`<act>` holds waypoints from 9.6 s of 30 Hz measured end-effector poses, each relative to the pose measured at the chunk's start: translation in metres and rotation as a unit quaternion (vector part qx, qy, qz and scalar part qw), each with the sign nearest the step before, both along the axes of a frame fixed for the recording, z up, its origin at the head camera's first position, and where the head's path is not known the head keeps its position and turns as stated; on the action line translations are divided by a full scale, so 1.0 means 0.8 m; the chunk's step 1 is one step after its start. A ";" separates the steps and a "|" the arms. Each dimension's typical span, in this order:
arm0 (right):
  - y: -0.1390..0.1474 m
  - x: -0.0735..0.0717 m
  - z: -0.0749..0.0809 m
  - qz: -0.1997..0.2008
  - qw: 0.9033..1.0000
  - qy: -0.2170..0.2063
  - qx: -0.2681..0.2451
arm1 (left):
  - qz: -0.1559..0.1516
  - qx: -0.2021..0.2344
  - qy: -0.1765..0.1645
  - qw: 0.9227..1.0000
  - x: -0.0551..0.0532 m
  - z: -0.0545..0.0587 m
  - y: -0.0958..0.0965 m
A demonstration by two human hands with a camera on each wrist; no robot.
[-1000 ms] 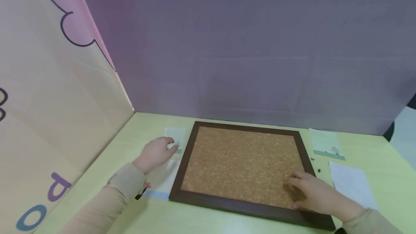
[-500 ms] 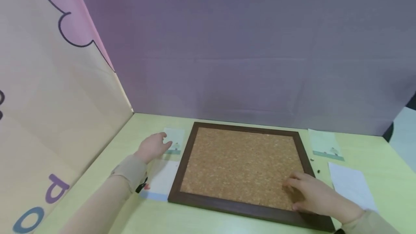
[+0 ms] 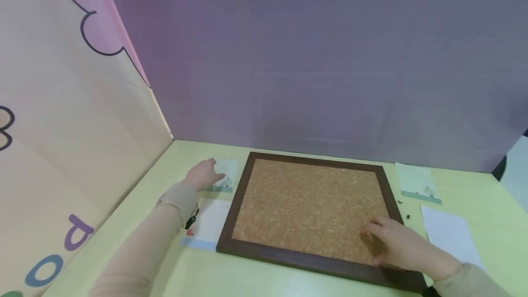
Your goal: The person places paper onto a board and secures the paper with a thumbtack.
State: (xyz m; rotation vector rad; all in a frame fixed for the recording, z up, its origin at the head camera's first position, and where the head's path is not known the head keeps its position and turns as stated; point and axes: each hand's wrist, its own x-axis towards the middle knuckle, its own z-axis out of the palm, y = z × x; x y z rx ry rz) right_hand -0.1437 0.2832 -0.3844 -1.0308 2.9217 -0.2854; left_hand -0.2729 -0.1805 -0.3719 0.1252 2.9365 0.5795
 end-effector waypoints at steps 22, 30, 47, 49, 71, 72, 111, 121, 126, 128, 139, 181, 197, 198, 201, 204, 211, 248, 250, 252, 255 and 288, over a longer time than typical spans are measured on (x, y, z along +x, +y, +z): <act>-0.003 -0.001 0.001 -0.002 1.000 -0.008 -0.006 | 0.030 0.021 -0.071 0.997 -0.037 -0.001 -0.010; -0.002 0.002 0.003 -0.008 1.000 -0.017 -0.008 | 0.044 0.021 -0.089 0.995 -0.039 0.001 -0.009; -0.003 0.007 -0.003 -0.001 0.999 0.037 -0.007 | 0.086 -0.045 -0.122 0.988 -0.014 0.017 0.011; -0.003 0.007 -0.003 -0.001 0.999 0.039 -0.007 | 0.086 -0.052 -0.116 0.988 -0.014 0.015 0.011; -0.001 0.006 -0.003 -0.015 0.999 0.032 0.001 | 0.082 -0.046 -0.118 0.989 -0.017 0.014 0.010; -0.001 0.007 -0.004 -0.015 0.999 0.031 0.000 | 0.085 -0.042 -0.119 0.988 -0.018 0.014 0.010; 0.000 0.004 -0.003 -0.017 0.999 0.025 -0.011 | 0.088 -0.013 -0.123 0.988 -0.023 0.009 0.013; 0.000 0.005 -0.001 -0.014 0.999 0.027 -0.019 | 0.071 -0.010 -0.122 0.990 -0.022 0.010 0.012; 0.000 0.006 0.000 -0.013 0.999 0.021 -0.024 | 0.063 -0.024 -0.100 0.993 -0.025 0.007 0.009; 0.000 0.006 -0.001 -0.013 0.999 0.024 -0.025 | 0.065 -0.020 -0.100 0.993 -0.028 0.004 0.007; 0.004 0.005 -0.008 -0.005 0.999 0.036 -0.036 | 0.064 -0.015 -0.109 0.992 -0.020 0.006 0.003; 0.008 0.004 -0.017 -0.002 0.998 0.051 -0.040 | 0.065 -0.019 -0.058 0.996 -0.049 -0.015 -0.022; 0.007 0.004 -0.009 -0.009 0.999 0.040 -0.025 | 0.079 0.039 -0.013 0.996 -0.043 -0.001 -0.037; 0.007 0.004 -0.009 -0.010 0.999 0.039 -0.025 | 0.079 0.043 -0.013 0.996 -0.043 -0.002 -0.039; 0.007 0.004 -0.009 -0.009 0.999 0.039 -0.027 | 0.084 0.063 -0.010 0.994 -0.043 -0.004 -0.044; 0.007 0.004 -0.010 -0.003 0.999 0.043 -0.034 | 0.095 0.097 -0.011 0.991 -0.039 -0.005 -0.048; 0.004 0.004 -0.011 0.002 0.998 0.058 -0.034 | 0.113 0.126 0.009 0.986 -0.040 -0.012 -0.058; 0.005 0.003 -0.010 -0.025 0.999 0.014 -0.020 | 0.108 0.359 -0.025 0.927 -0.041 -0.002 -0.022; 0.004 0.003 -0.009 -0.033 0.999 0.002 -0.015 | 0.112 0.360 -0.034 0.926 -0.041 -0.003 -0.016; 0.004 0.002 -0.009 -0.035 0.999 -0.001 -0.014 | 0.112 0.361 -0.042 0.925 -0.040 -0.004 -0.010; 0.004 0.002 -0.010 -0.030 0.999 0.002 -0.016 | 0.113 0.359 -0.053 0.925 -0.041 -0.008 -0.003; 0.004 0.002 -0.013 -0.025 0.999 0.002 -0.022 | 0.114 0.286 -0.067 0.949 -0.028 -0.017 0.038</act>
